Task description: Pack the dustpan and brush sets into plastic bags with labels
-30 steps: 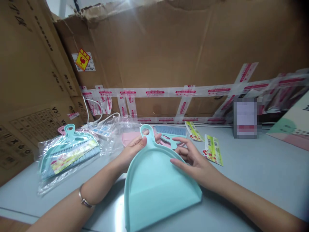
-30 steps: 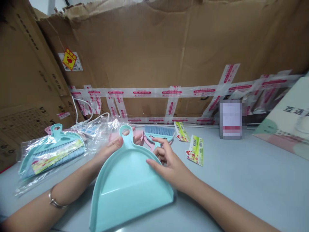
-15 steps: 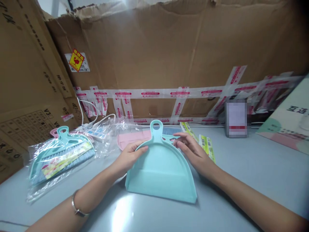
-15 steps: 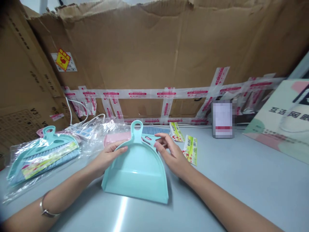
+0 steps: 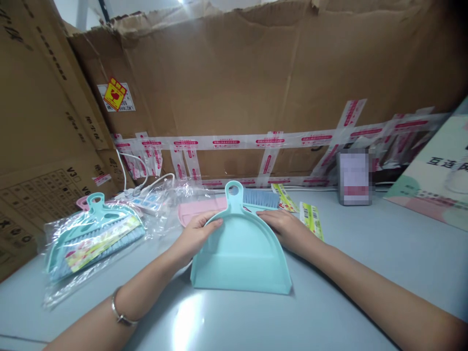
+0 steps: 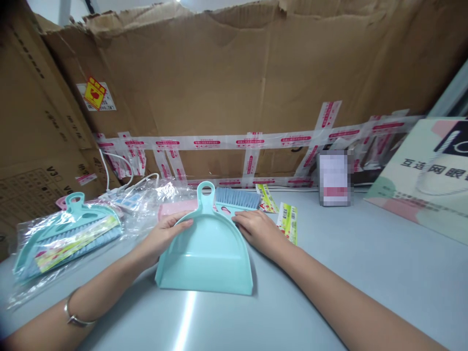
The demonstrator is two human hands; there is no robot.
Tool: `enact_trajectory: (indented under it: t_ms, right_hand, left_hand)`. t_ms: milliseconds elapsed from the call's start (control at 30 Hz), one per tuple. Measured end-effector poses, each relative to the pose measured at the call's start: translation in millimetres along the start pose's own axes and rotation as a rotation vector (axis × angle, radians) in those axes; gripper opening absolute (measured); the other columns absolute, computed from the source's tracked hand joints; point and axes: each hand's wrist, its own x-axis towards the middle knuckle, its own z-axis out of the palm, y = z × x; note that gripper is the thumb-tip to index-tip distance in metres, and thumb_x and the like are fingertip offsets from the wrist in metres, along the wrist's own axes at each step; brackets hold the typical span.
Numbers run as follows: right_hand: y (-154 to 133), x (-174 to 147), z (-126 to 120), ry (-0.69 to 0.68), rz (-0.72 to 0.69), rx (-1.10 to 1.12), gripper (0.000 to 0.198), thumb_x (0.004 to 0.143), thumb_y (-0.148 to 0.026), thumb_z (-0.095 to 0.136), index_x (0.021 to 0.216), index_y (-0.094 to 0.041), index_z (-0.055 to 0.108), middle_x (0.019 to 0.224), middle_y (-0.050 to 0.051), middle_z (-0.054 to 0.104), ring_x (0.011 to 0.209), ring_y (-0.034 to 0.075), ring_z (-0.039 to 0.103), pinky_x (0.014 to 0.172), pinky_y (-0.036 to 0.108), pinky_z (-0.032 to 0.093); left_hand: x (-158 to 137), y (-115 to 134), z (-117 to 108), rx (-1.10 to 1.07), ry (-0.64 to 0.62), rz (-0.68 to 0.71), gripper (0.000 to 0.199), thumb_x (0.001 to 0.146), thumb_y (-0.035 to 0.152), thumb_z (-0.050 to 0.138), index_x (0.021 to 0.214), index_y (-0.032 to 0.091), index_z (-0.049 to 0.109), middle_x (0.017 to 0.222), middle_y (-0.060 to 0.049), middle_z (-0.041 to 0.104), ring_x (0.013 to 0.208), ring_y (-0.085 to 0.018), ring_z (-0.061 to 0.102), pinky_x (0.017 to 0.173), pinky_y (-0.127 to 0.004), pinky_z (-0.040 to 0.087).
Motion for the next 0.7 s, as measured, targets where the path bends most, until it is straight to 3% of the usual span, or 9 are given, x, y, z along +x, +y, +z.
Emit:
enact_trajectory:
  t_ms: [233,433,567,700]
  right_hand:
    - [-3,0,1,0.053,-0.023,-0.068,0.034,0.085,-0.012,0.043,0.114,-0.018,0.059,0.101,0.013,0.061,0.086,0.022,0.059,0.073,0.037,0.048]
    - [1,0,0,0.090,-0.040,-0.048,0.030,0.087,-0.013,0.041,0.108,-0.017,0.061,0.102,0.011,0.065,0.093,0.022,0.060,0.079,0.037,0.047]
    - [9,-1,-10,0.204,0.007,-0.061,0.027,0.087,-0.014,0.039,0.101,-0.019,0.062,0.100,0.009,0.068,0.090,0.024,0.062,0.079,0.041,0.046]
    - [18,-5,-29,0.394,0.144,-0.065,0.021,0.087,-0.022,0.041,0.089,-0.019,0.062,0.089,0.011,0.068,0.084,0.027,0.062,0.078,0.045,0.044]
  left_hand:
    - [-2,0,-1,0.038,0.007,0.021,0.029,0.075,0.035,0.063,0.102,0.024,0.069,0.088,0.000,0.071,0.080,-0.018,0.060,0.071,-0.026,0.043]
    - [-2,1,-2,0.028,0.015,0.020,0.027,0.076,0.033,0.063,0.100,0.023,0.069,0.091,0.000,0.071,0.081,-0.018,0.060,0.070,-0.025,0.043]
    - [-1,1,-1,0.009,0.019,0.038,0.024,0.075,0.032,0.064,0.097,0.024,0.070,0.088,0.000,0.072,0.079,-0.018,0.061,0.069,-0.026,0.044]
    - [0,-1,0,-0.027,0.004,0.020,0.025,0.074,0.032,0.064,0.097,0.024,0.070,0.086,0.000,0.072,0.075,-0.017,0.062,0.067,-0.026,0.045]
